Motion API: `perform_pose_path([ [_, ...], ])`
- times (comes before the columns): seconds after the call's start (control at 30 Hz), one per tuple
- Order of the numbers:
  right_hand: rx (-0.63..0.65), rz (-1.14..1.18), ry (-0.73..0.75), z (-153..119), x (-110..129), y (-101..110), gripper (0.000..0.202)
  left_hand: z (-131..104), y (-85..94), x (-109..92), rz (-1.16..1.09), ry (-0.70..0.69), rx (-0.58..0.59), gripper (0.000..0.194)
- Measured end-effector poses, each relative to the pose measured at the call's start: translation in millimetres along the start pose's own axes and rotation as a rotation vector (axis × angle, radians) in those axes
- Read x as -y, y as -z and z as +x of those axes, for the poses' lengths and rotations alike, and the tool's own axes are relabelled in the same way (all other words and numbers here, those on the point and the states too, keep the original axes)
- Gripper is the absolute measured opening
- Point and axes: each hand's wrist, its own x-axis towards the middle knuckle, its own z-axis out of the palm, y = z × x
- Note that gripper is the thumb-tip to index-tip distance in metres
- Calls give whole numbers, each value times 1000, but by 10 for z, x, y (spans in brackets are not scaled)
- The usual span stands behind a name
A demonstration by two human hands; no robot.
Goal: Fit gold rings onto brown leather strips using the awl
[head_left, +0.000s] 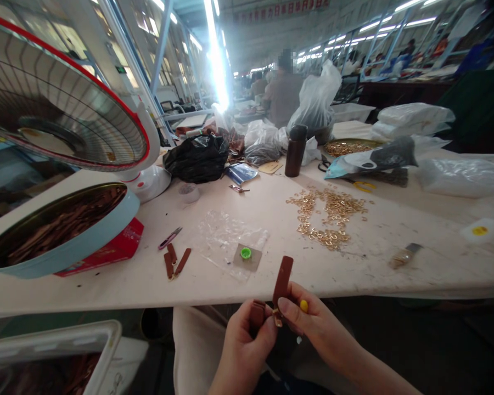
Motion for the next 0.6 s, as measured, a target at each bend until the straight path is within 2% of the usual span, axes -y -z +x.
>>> perform_pose_path([
  [0.13,84,108,-79,10,24,20,37,-3,0,-6,-140,117,18,38],
  [0.23,51,131,-148,26,-7,40,36,-2,-3,14,-120,104,-9,39],
  [0.43,-48,47,-99,56,-14,16,38,26,7,81,-18,-15,-11,41],
  [0.6,-50,52,-124,76,-45,9,40,33,18,65,-135,98,10,40],
])
